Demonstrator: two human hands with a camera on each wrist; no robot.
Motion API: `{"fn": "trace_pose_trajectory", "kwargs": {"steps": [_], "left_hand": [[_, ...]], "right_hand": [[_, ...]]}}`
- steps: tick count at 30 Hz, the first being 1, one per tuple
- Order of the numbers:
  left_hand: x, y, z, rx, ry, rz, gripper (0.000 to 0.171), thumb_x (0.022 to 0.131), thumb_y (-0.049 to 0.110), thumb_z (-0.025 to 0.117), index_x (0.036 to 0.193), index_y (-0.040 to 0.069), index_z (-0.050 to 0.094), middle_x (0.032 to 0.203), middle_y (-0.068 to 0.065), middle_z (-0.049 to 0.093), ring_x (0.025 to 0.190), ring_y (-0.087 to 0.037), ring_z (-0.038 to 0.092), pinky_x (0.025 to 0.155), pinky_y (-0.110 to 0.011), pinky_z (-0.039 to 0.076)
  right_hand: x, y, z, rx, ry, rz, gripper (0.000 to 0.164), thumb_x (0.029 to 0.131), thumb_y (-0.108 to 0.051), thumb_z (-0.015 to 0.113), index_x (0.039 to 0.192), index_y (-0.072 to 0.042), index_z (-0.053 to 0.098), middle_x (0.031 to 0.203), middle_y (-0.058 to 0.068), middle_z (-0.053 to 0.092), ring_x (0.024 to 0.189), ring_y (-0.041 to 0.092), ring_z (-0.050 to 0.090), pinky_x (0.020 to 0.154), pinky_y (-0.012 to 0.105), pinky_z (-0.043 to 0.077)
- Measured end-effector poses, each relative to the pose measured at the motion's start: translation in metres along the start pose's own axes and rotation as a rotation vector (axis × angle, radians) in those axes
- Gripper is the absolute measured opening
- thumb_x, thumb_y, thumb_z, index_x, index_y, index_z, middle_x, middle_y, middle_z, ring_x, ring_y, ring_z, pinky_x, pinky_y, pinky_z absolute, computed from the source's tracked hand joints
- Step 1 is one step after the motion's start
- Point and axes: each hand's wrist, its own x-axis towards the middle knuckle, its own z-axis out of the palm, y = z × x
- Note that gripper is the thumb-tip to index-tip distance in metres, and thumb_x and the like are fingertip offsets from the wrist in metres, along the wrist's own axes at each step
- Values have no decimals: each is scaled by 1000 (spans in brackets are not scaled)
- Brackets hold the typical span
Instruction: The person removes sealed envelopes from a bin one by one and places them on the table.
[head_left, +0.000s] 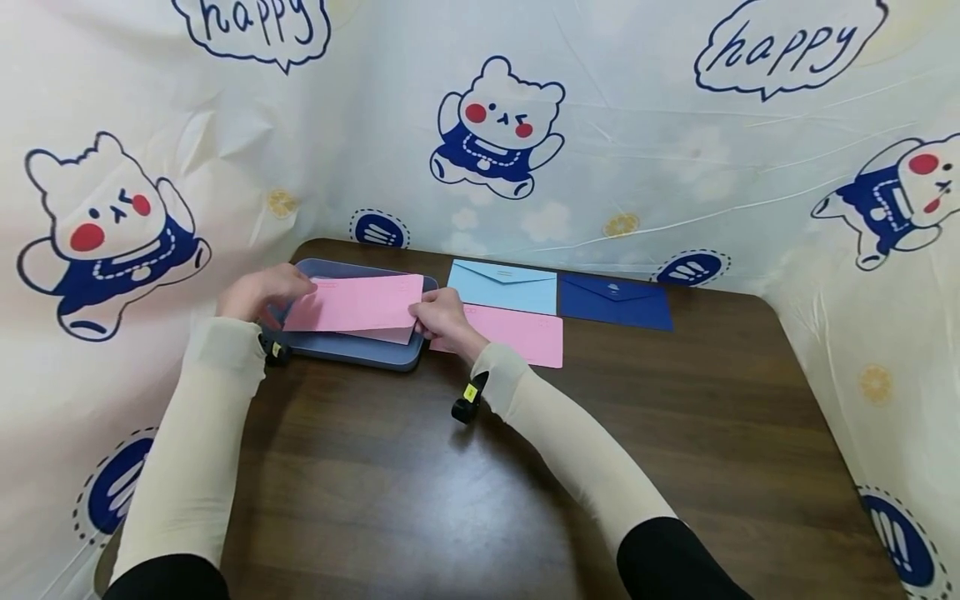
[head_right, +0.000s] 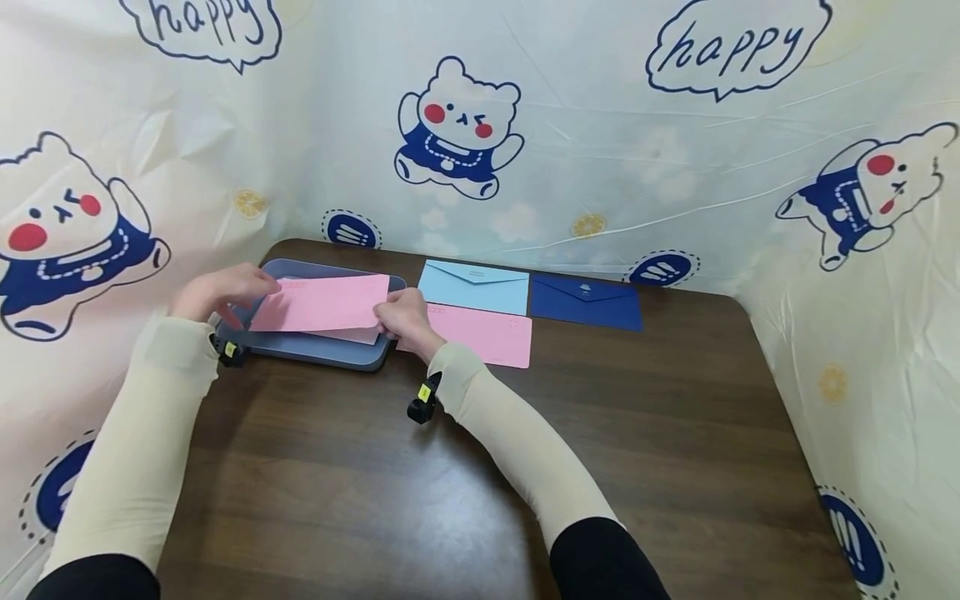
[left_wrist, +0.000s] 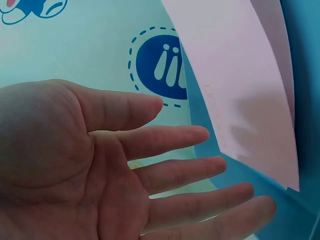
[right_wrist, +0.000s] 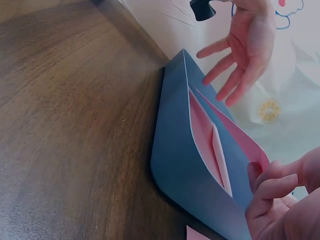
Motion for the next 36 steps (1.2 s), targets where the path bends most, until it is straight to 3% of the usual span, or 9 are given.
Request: {"fn": "trace_pose_trajectory", "kwargs": {"steps": [5, 10, 17, 24, 30, 36], "left_hand": [[1, -2, 6, 39, 24, 4, 58, 108, 21, 37, 149, -19, 36, 149, -40, 31, 129, -55, 36, 83, -59, 59], [-1, -1, 12, 47, 47, 2, 57, 109, 22, 36, 147, -20, 38, 146, -40, 33, 128, -55, 38, 81, -59, 60], [-9, 2, 22, 53, 69, 35, 54, 110, 24, 39, 143, -19, 45, 137, -39, 37, 121, -53, 41, 81, -58, 60], [-12, 7, 33, 60, 91, 10, 62, 112, 29, 40, 158, -11, 28, 155, -43, 24, 127, -56, 42, 86, -55, 60], [-15, 13, 43, 124, 133, 28, 63, 111, 31, 42, 157, -11, 32, 156, -43, 25, 124, -55, 46, 86, -54, 59], [-19, 22, 54, 118, 186, 42, 61, 111, 29, 42, 156, -11, 35, 156, -42, 29, 122, -53, 48, 79, -48, 61]], "right_hand": [[-3, 2, -1, -24, -7, -20, 12, 101, -10, 70, 92, -4, 75, 66, 10, 61, 51, 19, 49, 56, 32, 43], [-4, 6, -6, 3, 5, -3, 14, 101, -11, 70, 92, -1, 75, 64, 9, 59, 53, 20, 48, 60, 36, 45], [-6, 9, -13, 53, 2, -13, 12, 101, -9, 70, 97, 0, 74, 62, 7, 56, 58, 22, 51, 52, 28, 38], [-9, 13, -23, 43, 16, -40, 16, 100, -8, 70, 90, 4, 73, 65, 10, 57, 55, 18, 52, 48, 24, 40], [-11, 18, -31, 43, 13, -63, 17, 100, -6, 69, 84, -1, 71, 64, 8, 57, 55, 18, 53, 48, 22, 40], [-16, 19, -37, 54, -1, -88, 15, 100, -6, 69, 86, -1, 73, 62, 7, 57, 54, 17, 53, 47, 22, 40]]}}
